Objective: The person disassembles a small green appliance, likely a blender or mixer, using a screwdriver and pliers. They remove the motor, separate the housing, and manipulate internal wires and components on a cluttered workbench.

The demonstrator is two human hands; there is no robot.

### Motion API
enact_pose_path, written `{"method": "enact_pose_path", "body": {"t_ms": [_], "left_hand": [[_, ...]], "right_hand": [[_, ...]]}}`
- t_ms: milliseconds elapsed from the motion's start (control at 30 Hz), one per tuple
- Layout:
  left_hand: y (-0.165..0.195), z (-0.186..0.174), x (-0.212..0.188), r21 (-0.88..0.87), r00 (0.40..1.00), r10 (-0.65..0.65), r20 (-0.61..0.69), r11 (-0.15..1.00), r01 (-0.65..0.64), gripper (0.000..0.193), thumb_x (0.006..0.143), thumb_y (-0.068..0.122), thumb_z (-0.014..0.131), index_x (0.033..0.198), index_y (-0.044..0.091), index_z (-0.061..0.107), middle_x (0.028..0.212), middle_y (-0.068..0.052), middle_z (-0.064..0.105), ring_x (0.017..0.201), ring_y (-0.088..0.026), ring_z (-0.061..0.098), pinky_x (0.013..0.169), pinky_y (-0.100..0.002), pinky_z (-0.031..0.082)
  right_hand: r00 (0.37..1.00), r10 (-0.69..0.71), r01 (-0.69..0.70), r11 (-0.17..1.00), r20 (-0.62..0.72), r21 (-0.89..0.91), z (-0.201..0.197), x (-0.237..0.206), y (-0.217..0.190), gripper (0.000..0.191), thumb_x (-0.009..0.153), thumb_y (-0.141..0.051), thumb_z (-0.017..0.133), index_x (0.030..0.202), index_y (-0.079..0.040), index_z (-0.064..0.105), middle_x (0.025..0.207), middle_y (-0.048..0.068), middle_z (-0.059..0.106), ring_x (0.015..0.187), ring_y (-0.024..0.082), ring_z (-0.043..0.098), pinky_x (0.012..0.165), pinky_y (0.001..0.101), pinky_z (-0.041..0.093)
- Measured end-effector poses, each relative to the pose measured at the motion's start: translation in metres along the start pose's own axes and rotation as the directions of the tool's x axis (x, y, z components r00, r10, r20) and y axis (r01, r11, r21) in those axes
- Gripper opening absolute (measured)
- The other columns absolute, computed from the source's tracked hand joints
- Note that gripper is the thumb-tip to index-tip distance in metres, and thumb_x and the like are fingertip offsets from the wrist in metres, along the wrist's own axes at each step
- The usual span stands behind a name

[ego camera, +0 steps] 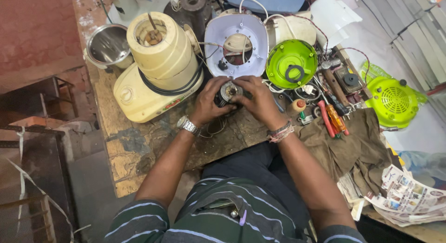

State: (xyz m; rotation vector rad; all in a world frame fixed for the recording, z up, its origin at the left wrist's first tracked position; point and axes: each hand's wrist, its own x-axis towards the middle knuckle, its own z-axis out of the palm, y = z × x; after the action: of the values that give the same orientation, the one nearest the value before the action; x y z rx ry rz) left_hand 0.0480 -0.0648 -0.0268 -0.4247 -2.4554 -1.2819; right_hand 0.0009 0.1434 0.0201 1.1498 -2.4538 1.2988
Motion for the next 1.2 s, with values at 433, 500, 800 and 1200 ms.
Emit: {"method": "enact_pose_path", "body": {"t_ms": [433, 500, 800, 1200], "left_hand": [[-0.025, 0.005, -0.018, -0.747, 0.872, -0.46, -0.165, 0.636, 0.195, 0.076, 0.103, 0.045, 0.065, 0.158, 0.002, 0.033, 0.151, -0.022, 0.057, 0.143, -0.032, 0.054, 0.124, -0.043, 0.042], [-0.028, 0.006, -0.025, -0.609, 0.863, -0.488, -0.133, 0.727, 0.317, 0.074, 0.1, 0.045, 0.063, 0.154, 0.002, 0.036, 0.148, -0.02, 0.057, 0.14, -0.03, 0.054, 0.118, -0.042, 0.043], [-0.03, 0.007, -0.017, -0.453, 0.632, -0.727, 0.268, 0.484, 0.748, 0.066, 0.092, 0.054, 0.064, 0.133, 0.003, 0.061, 0.133, -0.015, 0.065, 0.122, -0.023, 0.058, 0.102, -0.037, 0.045], [-0.022, 0.004, -0.006, -0.65, 0.67, -0.66, 0.339, 0.35, 0.674, 0.081, 0.078, 0.045, 0.079, 0.142, 0.006, 0.048, 0.135, -0.017, 0.06, 0.123, -0.026, 0.059, 0.094, -0.039, 0.051]], "right_hand": [[0.998, 0.058, -0.058, 0.998, -0.021, 0.013, 0.005, -0.001, 0.012, 0.053, 0.083, -0.02, 0.085, 0.129, -0.003, 0.065, 0.127, 0.016, 0.068, 0.117, 0.036, 0.066, 0.099, 0.0421, 0.052], [0.994, 0.107, -0.107, 0.994, -0.012, -0.005, 0.001, -0.002, 0.013, 0.055, 0.082, -0.02, 0.085, 0.13, -0.001, 0.064, 0.126, 0.017, 0.067, 0.115, 0.037, 0.066, 0.097, 0.0425, 0.052], [0.994, 0.108, -0.108, 0.993, -0.015, -0.055, -0.011, -0.015, 0.009, 0.056, 0.082, -0.017, 0.083, 0.131, 0.001, 0.063, 0.132, 0.018, 0.065, 0.119, 0.038, 0.063, 0.099, 0.0427, 0.05], [0.959, 0.181, -0.191, 0.981, -0.22, -0.024, 0.025, -0.057, 0.012, 0.036, 0.076, -0.012, 0.089, 0.104, -0.005, 0.068, 0.13, 0.015, 0.068, 0.112, 0.034, 0.07, 0.091, 0.0402, 0.056]]}}
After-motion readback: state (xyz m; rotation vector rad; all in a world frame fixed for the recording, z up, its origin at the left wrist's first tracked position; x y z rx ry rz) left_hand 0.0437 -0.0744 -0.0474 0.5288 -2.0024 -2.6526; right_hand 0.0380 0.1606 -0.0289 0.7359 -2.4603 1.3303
